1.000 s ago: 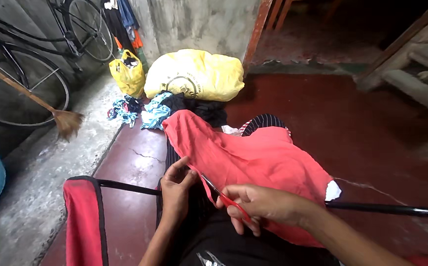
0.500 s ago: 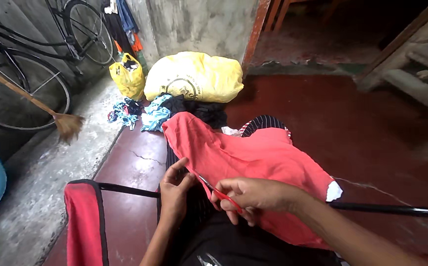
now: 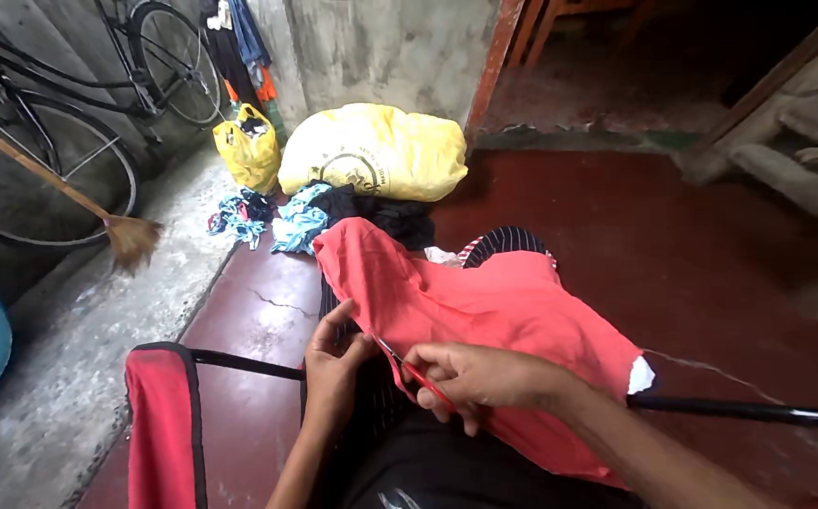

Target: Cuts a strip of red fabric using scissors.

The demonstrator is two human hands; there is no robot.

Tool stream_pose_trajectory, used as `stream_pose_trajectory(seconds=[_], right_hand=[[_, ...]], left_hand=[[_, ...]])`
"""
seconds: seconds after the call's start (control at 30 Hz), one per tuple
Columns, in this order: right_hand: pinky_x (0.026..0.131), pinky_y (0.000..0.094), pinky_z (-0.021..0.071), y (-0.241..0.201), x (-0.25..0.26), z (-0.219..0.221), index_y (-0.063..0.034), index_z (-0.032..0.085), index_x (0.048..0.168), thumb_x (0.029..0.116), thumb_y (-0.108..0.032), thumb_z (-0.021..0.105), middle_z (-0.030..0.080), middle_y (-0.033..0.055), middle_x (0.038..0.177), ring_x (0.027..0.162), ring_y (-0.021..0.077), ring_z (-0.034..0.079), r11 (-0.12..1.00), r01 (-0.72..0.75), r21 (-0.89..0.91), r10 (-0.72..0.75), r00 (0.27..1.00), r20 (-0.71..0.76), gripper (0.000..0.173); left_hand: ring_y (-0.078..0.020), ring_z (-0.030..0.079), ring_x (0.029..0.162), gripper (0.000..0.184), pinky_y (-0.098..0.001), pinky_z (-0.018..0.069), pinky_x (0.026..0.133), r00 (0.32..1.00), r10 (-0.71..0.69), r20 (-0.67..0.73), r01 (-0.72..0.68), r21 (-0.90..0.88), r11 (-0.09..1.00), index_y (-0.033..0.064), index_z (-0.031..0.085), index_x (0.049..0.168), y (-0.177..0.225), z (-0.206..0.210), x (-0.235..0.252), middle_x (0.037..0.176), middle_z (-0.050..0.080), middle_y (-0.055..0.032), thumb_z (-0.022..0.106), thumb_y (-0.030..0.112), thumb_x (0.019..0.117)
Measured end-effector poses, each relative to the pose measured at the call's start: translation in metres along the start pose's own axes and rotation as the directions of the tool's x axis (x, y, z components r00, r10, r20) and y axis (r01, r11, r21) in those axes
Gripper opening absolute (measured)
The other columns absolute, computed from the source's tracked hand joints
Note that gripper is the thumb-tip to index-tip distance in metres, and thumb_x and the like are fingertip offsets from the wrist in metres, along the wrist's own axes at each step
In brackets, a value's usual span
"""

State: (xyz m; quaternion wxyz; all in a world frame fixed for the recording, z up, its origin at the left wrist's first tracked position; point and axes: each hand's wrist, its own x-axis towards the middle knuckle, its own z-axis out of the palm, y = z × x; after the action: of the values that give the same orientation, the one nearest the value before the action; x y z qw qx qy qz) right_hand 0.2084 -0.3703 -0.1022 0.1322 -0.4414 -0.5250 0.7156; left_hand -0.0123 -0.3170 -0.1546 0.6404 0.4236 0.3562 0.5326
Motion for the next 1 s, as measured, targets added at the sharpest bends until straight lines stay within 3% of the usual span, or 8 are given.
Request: stream_pose_trajectory(seconds=[0.17,0.37,0.5,0.67,0.83,1.0], right_hand=[[0.059,0.0317,0.0569,-0.008,0.003,0.003,-0.0159,0.047,0.134,0.1032,-0.031,0.060,0.063,0.0031,0.092,0.071,0.0124,0.064,1.000,-0.025,-0.004,0.026,1.000,0.004,0.037],[0.059,0.0310,0.0584,-0.009,0.006,0.012,-0.0121,0.051,0.131,0.1015,-0.022,0.062,0.064,0.0036,0.092,0.071,0.0123,0.065,0.998,0.039,0.053,-0.036,0.998,-0.061,0.033],[0.061,0.0325,0.0589,-0.016,0.009,0.014,-0.0138,0.048,0.134,0.1029,-0.026,0.060,0.063,0.0040,0.092,0.071,0.0128,0.066,0.998,0.017,0.054,-0.014,0.998,-0.053,0.036],[0.061,0.0328,0.0586,-0.019,0.016,0.013,-0.0158,0.049,0.132,0.1033,-0.027,0.060,0.062,0.0032,0.092,0.071,0.0128,0.065,0.999,0.039,0.034,-0.037,0.997,-0.069,0.033],[0.058,0.0330,0.0590,-0.014,0.019,0.016,-0.0132,0.051,0.131,0.1023,-0.021,0.060,0.063,0.0038,0.091,0.070,0.0136,0.066,0.995,0.077,0.063,-0.072,0.994,-0.087,0.031],[0.063,0.0373,0.0597,-0.021,0.024,0.013,-0.0163,0.046,0.137,0.1028,-0.028,0.061,0.060,0.0045,0.097,0.078,0.0155,0.066,0.999,0.035,0.023,-0.033,0.997,-0.069,0.039]], left_hand=[[-0.0259,0.071,0.085,0.058,-0.0437,0.0637,0.078,0.998,0.013,0.054,-0.014,0.015,1.000,0.0126,0.064,0.136,0.005,-0.002,0.003,0.126,0.065,-0.0148,0.074,-0.008,0.0824],[-0.0242,0.071,0.085,0.061,-0.0415,0.0632,0.079,0.997,0.034,0.075,-0.036,0.021,0.999,0.0132,0.063,0.139,0.010,-0.005,0.007,0.129,0.065,-0.0142,0.073,-0.008,0.0830],[-0.0216,0.070,0.080,0.064,-0.0392,0.0628,0.077,0.992,0.057,0.116,-0.059,0.018,0.998,0.0150,0.061,0.142,0.010,-0.009,0.009,0.133,0.063,-0.0129,0.073,-0.008,0.0838],[-0.0215,0.069,0.075,0.067,-0.0386,0.0625,0.075,0.986,0.074,0.150,-0.076,0.008,0.997,0.0179,0.059,0.145,0.012,-0.011,0.012,0.127,0.066,-0.0154,0.074,-0.006,0.0847],[-0.0200,0.068,0.076,0.070,-0.0371,0.0622,0.073,0.984,0.080,0.157,-0.082,0.005,0.997,0.0187,0.057,0.147,0.012,-0.014,0.014,0.137,0.060,-0.0121,0.075,-0.005,0.0833],[-0.0197,0.069,0.079,0.073,-0.0373,0.0621,0.074,0.978,0.091,0.187,-0.095,0.013,0.995,0.0197,0.053,0.150,0.012,-0.017,0.017,0.141,0.058,-0.0109,0.074,-0.004,0.0842]])
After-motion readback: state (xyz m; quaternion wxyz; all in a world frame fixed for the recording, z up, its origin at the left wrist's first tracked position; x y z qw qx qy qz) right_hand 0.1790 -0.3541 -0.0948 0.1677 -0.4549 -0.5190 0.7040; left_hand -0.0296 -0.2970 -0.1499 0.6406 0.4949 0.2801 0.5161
